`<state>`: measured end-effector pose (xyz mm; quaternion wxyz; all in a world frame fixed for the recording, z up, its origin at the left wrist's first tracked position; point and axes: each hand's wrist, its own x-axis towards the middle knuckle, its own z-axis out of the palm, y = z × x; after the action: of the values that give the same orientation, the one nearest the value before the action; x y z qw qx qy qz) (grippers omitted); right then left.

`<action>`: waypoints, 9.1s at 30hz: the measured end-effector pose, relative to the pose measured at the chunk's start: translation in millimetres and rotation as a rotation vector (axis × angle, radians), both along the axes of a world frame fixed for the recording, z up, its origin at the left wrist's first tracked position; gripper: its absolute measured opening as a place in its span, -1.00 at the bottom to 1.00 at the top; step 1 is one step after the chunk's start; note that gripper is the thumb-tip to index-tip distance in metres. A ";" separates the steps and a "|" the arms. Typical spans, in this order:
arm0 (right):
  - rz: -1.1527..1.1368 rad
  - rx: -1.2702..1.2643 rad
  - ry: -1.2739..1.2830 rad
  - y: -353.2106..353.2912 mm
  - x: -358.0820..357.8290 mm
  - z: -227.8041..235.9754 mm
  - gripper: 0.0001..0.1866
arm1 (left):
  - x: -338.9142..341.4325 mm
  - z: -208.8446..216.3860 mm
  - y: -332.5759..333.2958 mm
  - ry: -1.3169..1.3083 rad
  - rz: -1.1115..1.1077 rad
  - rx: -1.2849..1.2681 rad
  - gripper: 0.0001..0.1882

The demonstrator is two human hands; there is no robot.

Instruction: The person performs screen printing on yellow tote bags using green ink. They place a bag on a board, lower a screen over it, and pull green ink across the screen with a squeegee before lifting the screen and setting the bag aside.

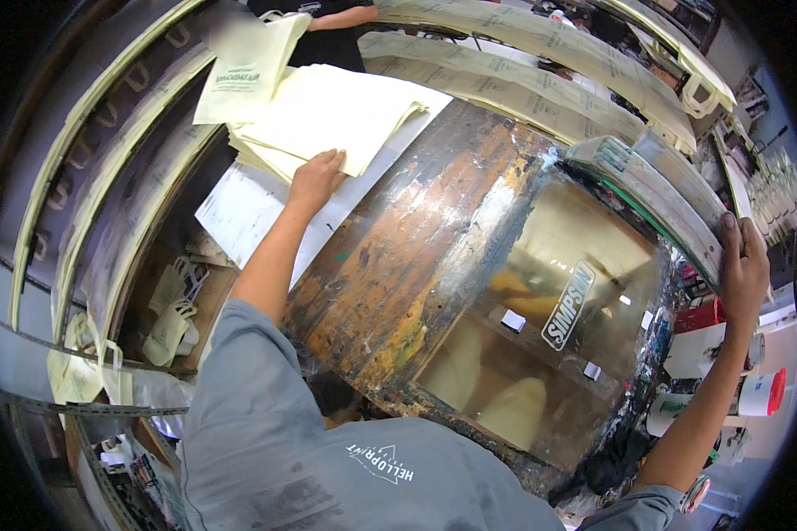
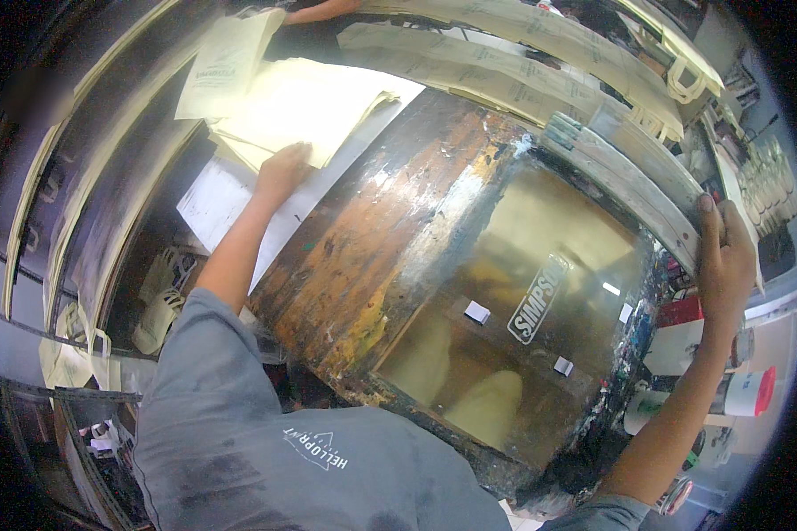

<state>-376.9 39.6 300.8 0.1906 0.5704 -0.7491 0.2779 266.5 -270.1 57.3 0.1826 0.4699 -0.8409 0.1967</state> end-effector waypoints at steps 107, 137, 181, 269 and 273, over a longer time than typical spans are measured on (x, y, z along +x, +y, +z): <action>0.024 -0.133 0.162 -10.2 11.7 17.8 -0.34 | -656.6 -25.3 58.5 -0.419 -0.932 0.776 0.00; 0.130 -0.010 0.095 19.5 19.2 26.7 -0.38 | -673.4 -35.4 104.3 -0.424 -0.949 0.597 -0.16; -0.118 0.184 0.063 4.2 22.9 10.5 -0.26 | -372.9 -20.7 320.5 0.144 -0.617 0.554 0.20; -0.086 0.280 0.190 -13.2 17.1 -226.3 -0.53 | -262.1 -60.4 272.0 0.664 -0.377 0.559 0.32; -0.094 0.269 0.241 -68.8 -24.5 -226.4 -0.48 | -263.6 -59.6 275.4 0.658 -0.348 0.545 0.30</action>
<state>-401.4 -29.2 74.4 0.2136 0.5843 -0.7770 0.0958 3.0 5.3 -2.3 0.3398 0.3900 -0.8257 -0.2249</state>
